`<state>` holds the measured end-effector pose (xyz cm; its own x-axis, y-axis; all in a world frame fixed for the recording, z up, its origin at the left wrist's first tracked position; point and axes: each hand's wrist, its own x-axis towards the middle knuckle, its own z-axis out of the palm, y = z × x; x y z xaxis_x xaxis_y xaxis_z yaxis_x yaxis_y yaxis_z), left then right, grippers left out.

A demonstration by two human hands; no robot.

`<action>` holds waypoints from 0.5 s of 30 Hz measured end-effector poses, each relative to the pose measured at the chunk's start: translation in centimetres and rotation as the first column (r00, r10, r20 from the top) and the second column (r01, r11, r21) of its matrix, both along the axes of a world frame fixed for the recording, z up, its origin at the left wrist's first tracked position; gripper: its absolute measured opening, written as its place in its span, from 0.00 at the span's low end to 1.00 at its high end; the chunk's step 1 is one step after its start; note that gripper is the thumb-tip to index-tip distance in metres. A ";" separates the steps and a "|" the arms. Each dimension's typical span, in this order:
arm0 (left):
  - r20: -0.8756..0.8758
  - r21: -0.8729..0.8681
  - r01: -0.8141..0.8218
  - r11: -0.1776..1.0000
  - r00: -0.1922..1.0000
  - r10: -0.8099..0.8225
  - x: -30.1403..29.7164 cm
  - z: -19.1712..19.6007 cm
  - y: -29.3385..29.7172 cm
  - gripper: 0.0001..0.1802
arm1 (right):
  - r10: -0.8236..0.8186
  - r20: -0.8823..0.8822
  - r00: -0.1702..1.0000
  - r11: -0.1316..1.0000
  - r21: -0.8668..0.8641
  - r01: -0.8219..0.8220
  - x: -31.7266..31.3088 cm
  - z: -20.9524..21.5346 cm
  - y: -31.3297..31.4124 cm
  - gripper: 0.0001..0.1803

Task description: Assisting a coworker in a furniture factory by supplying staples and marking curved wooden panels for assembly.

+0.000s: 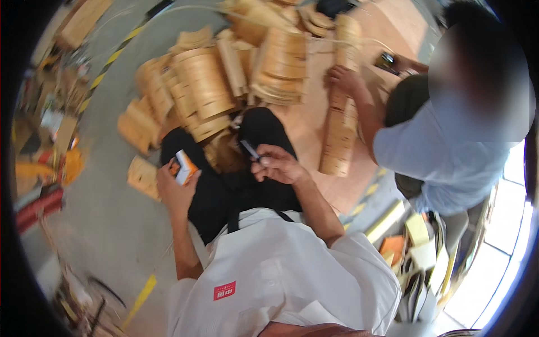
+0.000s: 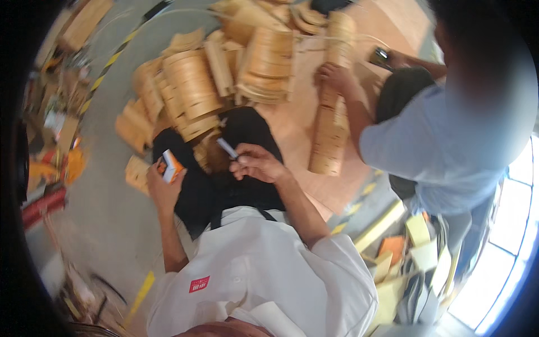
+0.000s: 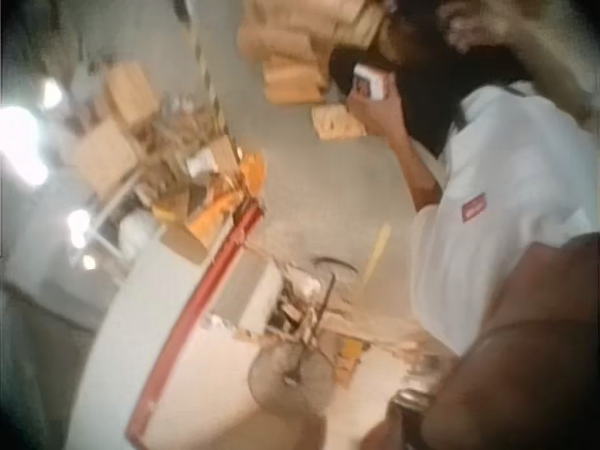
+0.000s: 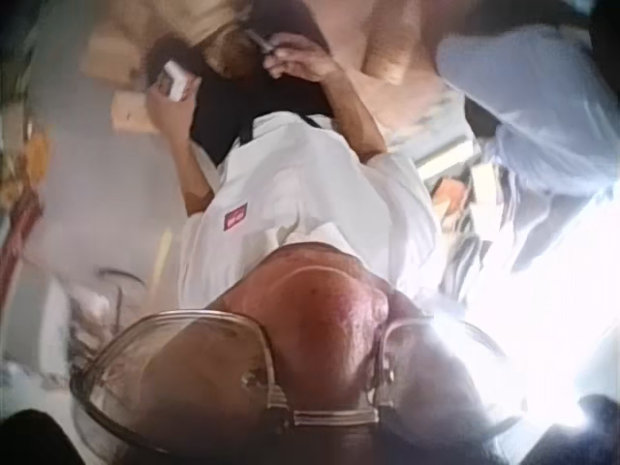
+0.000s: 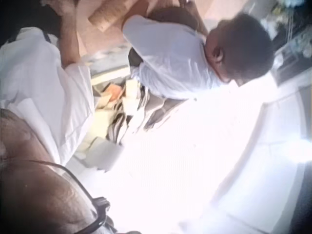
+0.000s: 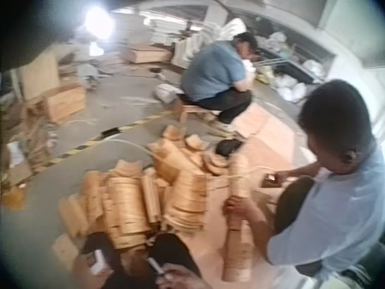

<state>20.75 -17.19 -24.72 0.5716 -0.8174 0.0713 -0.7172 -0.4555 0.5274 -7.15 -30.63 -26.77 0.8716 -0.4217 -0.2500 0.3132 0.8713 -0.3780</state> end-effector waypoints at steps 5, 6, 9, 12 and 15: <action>0.103 0.077 0.055 0.996 0.993 -0.063 0.4 -0.6 0.0 0.40 | -0.023 0.059 0.998 0.999 -0.029 0.025 0.4 0.4 0.0 0.07; 0.101 0.104 0.056 0.993 0.993 -0.067 0.4 -0.8 -0.1 0.40 | -0.032 0.038 0.999 0.999 -0.035 0.033 0.2 0.5 0.0 0.07; 0.057 0.119 0.062 0.991 0.996 -0.070 0.1 -0.4 -0.6 0.40 | -0.036 0.030 0.999 0.999 -0.039 0.037 -0.1 0.5 -0.1 0.07; 0.074 0.112 0.069 0.991 0.994 -0.078 0.1 -0.8 -0.5 0.39 | -0.035 0.033 0.999 0.998 -0.045 0.037 -0.2 0.3 -0.2 0.08; 0.078 0.127 0.061 0.990 0.994 -0.072 0.2 -0.6 -0.4 0.39 | -0.032 0.042 0.999 0.999 -0.041 0.034 -0.1 0.0 -0.2 0.08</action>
